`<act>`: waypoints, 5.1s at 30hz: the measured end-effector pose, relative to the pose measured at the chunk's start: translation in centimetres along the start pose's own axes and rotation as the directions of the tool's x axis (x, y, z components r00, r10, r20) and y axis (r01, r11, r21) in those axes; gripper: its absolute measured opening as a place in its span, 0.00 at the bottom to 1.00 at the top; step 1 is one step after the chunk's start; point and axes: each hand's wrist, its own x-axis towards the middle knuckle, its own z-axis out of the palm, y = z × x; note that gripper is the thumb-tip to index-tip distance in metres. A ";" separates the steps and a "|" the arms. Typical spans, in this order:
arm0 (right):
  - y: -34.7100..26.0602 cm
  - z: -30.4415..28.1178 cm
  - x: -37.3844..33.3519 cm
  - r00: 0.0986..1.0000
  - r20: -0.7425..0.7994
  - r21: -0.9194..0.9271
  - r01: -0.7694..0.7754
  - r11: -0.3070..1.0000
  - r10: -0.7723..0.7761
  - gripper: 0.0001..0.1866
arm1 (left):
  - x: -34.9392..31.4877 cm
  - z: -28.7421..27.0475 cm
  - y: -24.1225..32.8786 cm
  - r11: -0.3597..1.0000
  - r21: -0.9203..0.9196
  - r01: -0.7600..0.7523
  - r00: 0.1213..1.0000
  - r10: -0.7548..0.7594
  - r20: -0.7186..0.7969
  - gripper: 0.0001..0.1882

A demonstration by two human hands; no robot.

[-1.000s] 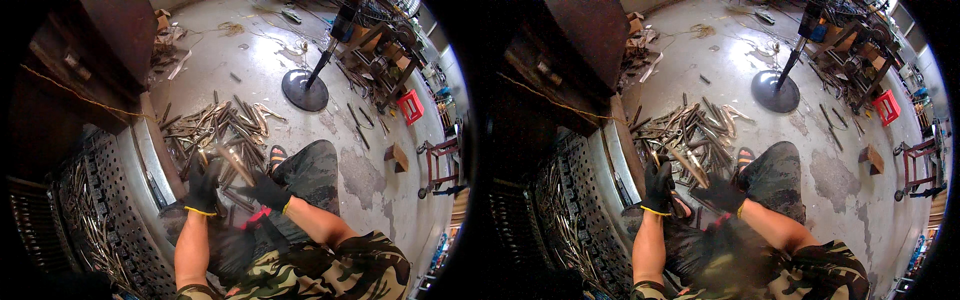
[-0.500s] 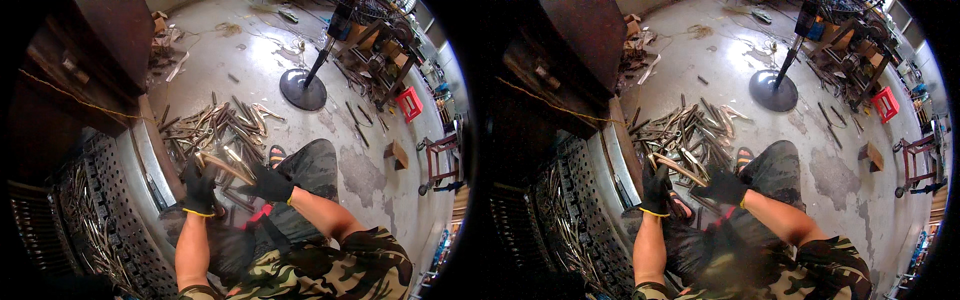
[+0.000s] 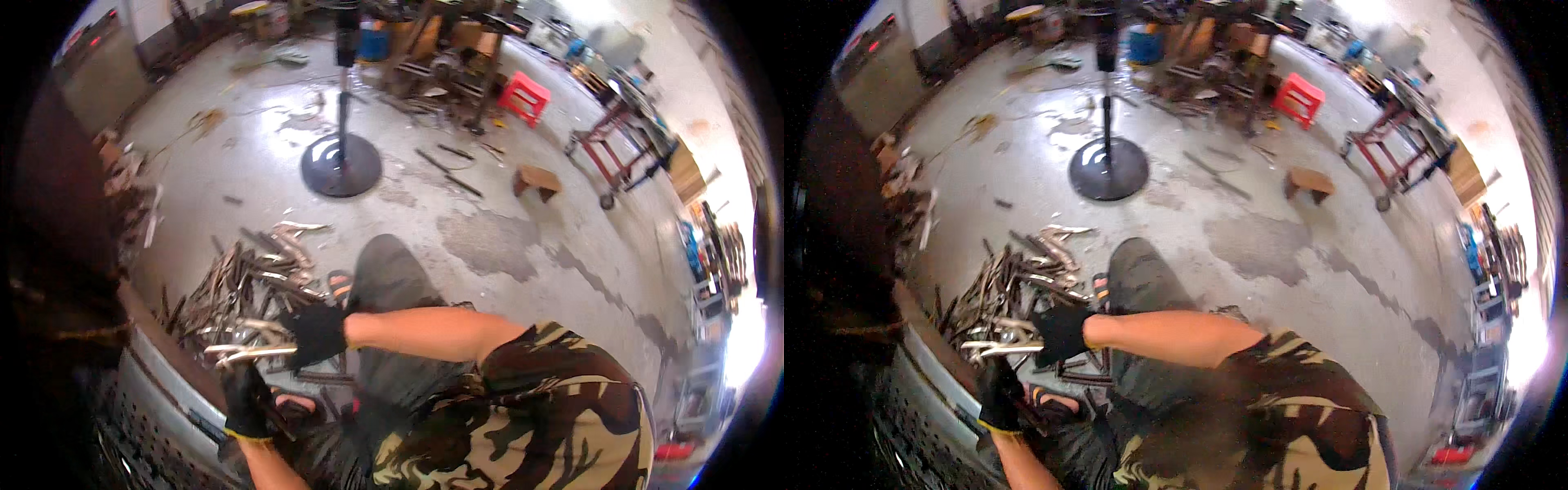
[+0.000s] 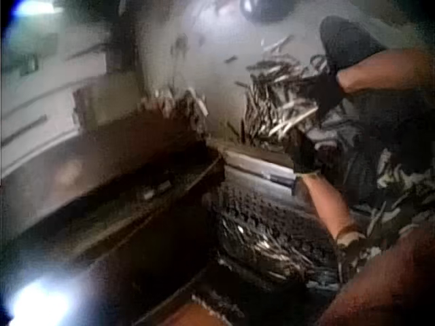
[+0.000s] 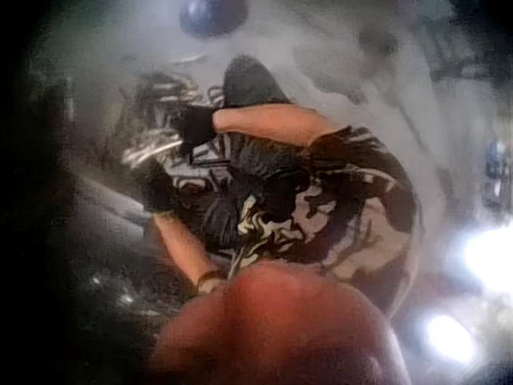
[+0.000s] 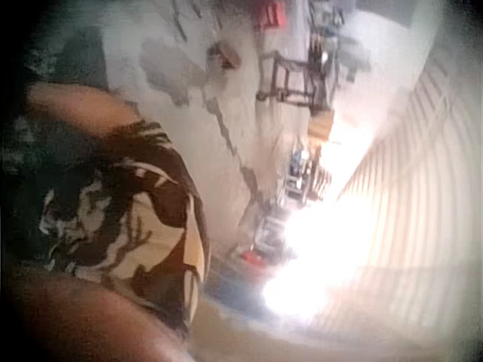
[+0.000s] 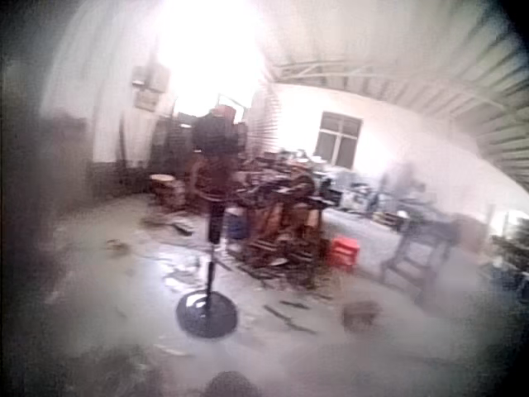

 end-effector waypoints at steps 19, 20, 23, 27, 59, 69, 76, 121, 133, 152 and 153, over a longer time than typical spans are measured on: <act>0.8 13.3 1.7 0.869 -0.495 0.172 0.100 0.980 -0.002 0.48 | -0.9 0.5 -8.3 0.791 0.432 -0.433 0.747 0.583 -0.319 0.20; 0.6 13.1 2.3 0.910 -0.415 0.192 0.065 0.979 0.021 0.49 | -0.4 -0.7 -7.3 0.970 0.023 -0.241 0.887 0.230 -0.400 0.21; 0.0 9.2 1.9 0.977 -0.183 0.236 -0.062 0.970 0.107 0.49 | -0.2 1.9 -2.5 0.904 -0.422 0.070 0.961 -0.175 -0.216 0.21; -1.0 7.1 3.8 0.990 0.054 0.186 -0.138 0.973 0.130 0.46 | -0.9 4.9 2.4 0.905 -0.422 0.057 0.878 -0.247 -0.411 0.26; -10.3 28.1 22.9 0.877 0.183 0.097 0.434 0.895 -0.445 0.21 | -8.7 -3.4 2.7 0.102 -0.809 -0.580 0.801 0.253 -0.542 0.34; -5.2 4.4 11.4 0.980 0.054 0.826 0.064 0.559 -0.191 0.35 | -5.0 1.2 2.1 0.868 -0.209 -0.451 0.659 0.165 -0.734 0.24; -4.1 -2.8 1.5 0.984 0.175 0.718 -0.143 0.681 0.022 0.18 | -6.4 6.6 1.5 0.972 -0.112 -0.206 0.786 0.096 -0.610 0.28; 2.6 5.4 1.9 0.611 0.059 -0.140 0.788 0.599 -0.789 0.19 | -6.3 9.9 -5.9 0.917 -0.216 -0.334 0.888 0.230 -0.397 0.15; 2.1 5.9 1.4 0.815 0.191 0.386 0.449 0.806 -0.546 0.13 | -6.7 9.8 -7.1 0.965 -0.129 -0.229 0.893 0.155 -0.422 0.20; 0.7 8.5 1.2 0.907 0.022 0.255 0.401 0.880 -0.420 0.13 | -6.3 8.1 -4.6 0.993 -0.057 -0.104 0.881 0.065 -0.468 0.16; 0.6 8.5 1.5 0.895 0.002 0.244 0.432 0.868 -0.446 0.14 | -6.0 8.5 -6.0 0.992 -0.039 -0.120 0.829 0.079 -0.554 0.20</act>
